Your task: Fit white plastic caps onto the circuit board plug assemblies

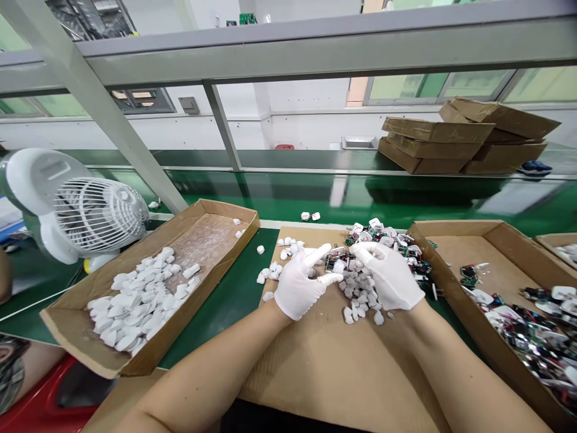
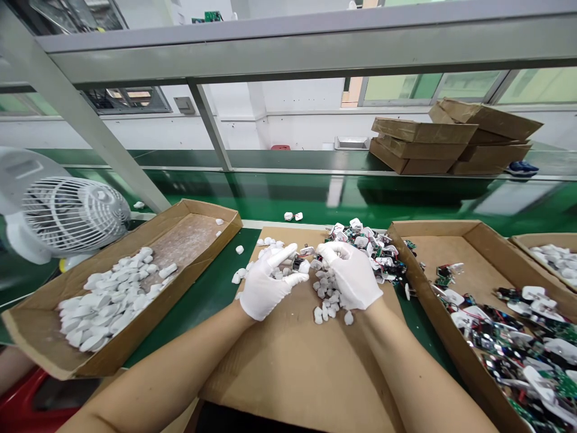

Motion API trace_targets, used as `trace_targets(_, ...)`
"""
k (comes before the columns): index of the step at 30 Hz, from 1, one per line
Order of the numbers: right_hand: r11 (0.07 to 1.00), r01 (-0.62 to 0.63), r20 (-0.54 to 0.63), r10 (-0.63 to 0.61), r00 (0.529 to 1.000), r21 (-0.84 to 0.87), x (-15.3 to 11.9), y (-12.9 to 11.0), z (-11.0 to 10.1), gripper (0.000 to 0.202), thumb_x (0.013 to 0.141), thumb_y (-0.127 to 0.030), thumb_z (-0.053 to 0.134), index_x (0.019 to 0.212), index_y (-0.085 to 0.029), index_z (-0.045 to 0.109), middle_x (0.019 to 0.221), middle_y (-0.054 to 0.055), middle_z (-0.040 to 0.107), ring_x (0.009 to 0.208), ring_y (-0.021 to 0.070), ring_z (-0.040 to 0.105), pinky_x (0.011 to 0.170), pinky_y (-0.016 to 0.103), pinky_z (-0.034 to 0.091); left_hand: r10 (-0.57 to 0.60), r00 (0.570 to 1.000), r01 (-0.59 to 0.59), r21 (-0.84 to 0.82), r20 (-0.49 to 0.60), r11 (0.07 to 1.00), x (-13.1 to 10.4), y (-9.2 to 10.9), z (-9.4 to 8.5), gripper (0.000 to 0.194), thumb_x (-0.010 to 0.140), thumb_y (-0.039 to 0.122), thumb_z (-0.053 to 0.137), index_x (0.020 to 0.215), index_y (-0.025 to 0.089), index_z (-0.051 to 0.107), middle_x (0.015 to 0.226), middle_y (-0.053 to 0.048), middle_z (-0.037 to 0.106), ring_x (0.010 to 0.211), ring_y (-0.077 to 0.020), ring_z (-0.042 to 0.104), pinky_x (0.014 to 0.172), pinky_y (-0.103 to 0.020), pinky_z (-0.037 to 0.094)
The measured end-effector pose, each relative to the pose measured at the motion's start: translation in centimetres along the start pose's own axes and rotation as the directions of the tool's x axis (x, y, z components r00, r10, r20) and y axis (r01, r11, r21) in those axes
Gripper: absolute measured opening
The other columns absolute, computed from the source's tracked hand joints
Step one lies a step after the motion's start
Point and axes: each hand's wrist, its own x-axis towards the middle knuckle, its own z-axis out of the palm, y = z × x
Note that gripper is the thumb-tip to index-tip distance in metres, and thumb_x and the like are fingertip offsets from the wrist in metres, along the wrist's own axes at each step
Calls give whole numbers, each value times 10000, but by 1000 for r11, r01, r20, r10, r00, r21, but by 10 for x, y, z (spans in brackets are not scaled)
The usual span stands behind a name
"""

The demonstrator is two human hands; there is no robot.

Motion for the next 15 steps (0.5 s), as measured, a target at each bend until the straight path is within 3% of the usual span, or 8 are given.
trace_targets(12, 999, -15, -92, 12, 996, -39, 6, 7, -9, 366, 811, -541, 620, 827, -192, 728, 937, 81, 726, 949, 281, 627, 872, 398, 447, 48, 999, -47, 15, -20, 999, 2, 3, -1, 581, 719, 292, 808, 1268, 293, 616, 1015, -33, 678, 836, -174, 668, 766, -340, 572)
trace_targets(15, 1000, 4, -74, -3, 997, 16, 4, 3, -11, 424, 789, -606, 622, 789, -191, 704, 831, 70, 701, 846, 248, 627, 773, 359, 471, 81, 997, -81, 23, -12, 996, 1, 2, -1, 590, 728, 287, 803, 1284, 306, 606, 1021, -35, 683, 870, -184, 668, 795, -350, 567)
